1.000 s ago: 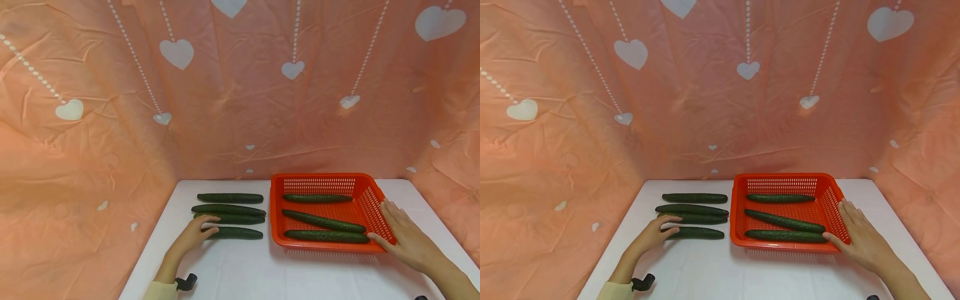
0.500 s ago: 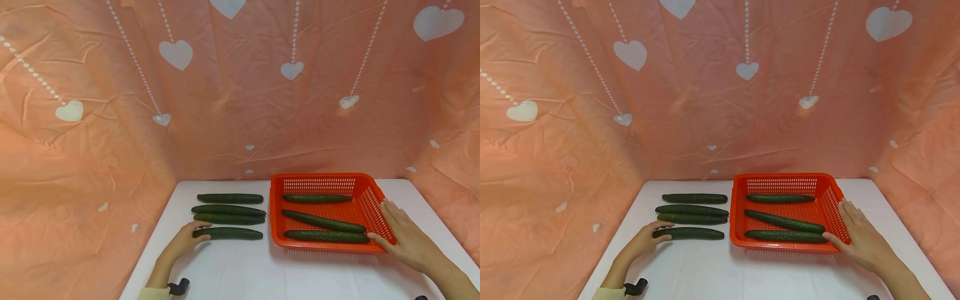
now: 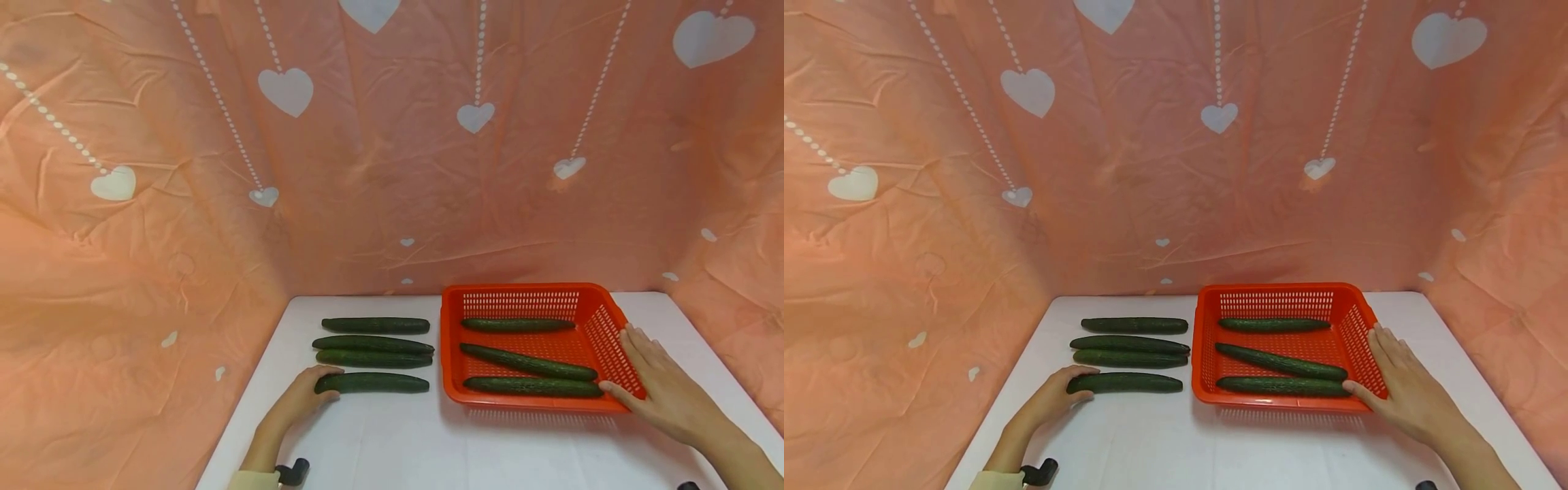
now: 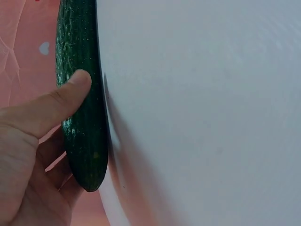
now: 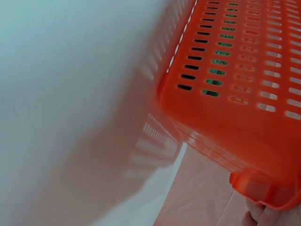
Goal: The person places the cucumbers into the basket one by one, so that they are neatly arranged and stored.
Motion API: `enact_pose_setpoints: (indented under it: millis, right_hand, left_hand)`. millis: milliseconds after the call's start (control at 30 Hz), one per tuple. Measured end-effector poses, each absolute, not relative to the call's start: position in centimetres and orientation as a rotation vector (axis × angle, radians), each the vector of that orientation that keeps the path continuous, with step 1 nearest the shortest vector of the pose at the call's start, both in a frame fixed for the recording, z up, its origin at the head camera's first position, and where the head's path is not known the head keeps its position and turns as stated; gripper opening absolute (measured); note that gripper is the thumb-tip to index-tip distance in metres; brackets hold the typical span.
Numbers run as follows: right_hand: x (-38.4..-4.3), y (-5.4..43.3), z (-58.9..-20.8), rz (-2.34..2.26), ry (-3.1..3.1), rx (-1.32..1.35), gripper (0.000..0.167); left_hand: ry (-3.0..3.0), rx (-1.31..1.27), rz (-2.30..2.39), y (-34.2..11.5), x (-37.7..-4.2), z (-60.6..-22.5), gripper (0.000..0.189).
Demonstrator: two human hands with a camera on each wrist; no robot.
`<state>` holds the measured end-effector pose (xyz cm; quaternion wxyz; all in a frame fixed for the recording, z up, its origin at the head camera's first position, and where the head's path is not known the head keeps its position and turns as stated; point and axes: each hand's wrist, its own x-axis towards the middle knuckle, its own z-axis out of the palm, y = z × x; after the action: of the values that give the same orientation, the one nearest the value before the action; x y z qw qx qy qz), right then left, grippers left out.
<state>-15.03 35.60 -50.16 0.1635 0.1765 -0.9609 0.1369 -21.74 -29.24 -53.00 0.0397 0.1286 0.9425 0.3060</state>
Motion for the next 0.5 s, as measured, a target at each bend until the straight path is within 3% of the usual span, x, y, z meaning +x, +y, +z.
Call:
enact_pose_setpoints:
  millis: [500]
  right_hand:
    - [-15.12,35.50,-49.97,0.326,-2.746,0.501,0.104]
  left_hand:
    - [2.899,0.436,0.871,-29.56,-21.68,-52.99,0.033]
